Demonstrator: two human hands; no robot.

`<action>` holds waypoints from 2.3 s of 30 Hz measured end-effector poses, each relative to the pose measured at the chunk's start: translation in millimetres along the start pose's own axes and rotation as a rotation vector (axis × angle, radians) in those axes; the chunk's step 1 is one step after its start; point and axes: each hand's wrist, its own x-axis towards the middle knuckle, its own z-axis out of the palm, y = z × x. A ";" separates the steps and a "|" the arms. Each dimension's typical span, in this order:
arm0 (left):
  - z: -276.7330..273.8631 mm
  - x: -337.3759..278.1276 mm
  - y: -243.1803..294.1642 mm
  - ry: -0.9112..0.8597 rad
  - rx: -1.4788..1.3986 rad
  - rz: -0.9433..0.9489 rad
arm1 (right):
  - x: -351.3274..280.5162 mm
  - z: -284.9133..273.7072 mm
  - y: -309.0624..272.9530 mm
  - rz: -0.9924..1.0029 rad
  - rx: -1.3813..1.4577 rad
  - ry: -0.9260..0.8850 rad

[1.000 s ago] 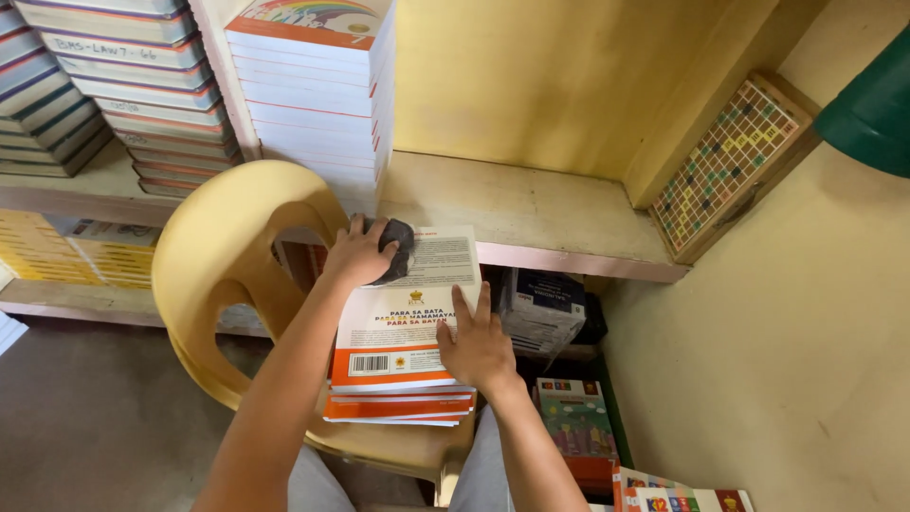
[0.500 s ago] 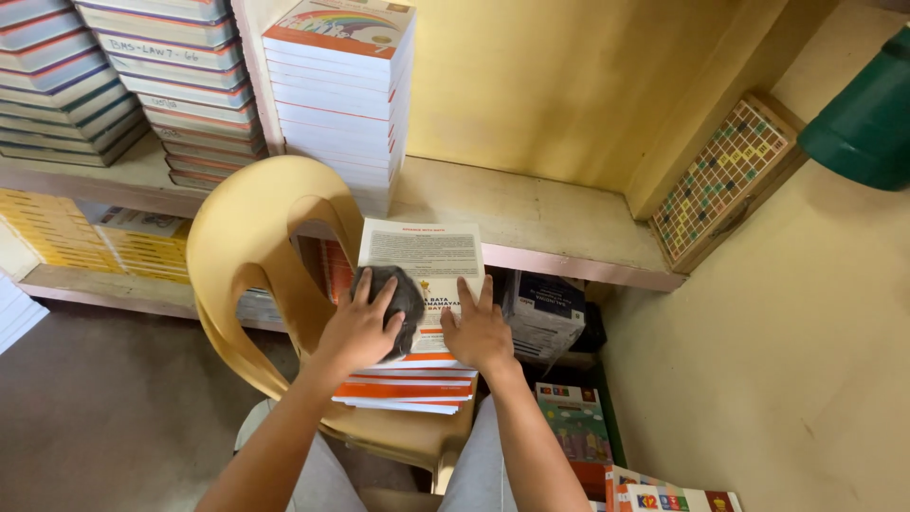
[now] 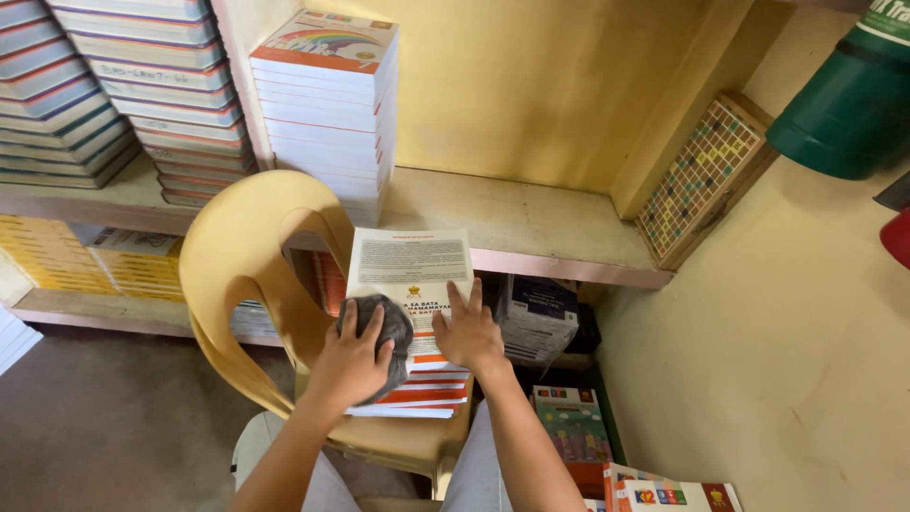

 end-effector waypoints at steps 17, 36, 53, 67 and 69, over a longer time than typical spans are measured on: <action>-9.9 212.5 -24.1 -0.142 0.004 -0.021 | -3.3 -6.4 -9.0 0.015 -0.005 -0.006; -3.2 226.6 86.3 -0.178 -0.096 0.263 | -2.4 -2.1 -6.4 0.020 0.000 0.035; 33.8 233.7 -59.9 0.005 -0.036 0.022 | -0.7 -6.4 -8.0 0.053 0.021 -0.024; 12.6 49.1 -23.9 0.111 -0.132 0.126 | -3.1 -2.9 -5.2 0.037 0.051 0.046; 9.2 17.5 -18.3 0.273 -0.141 0.198 | -0.5 0.2 -3.6 0.043 0.056 0.056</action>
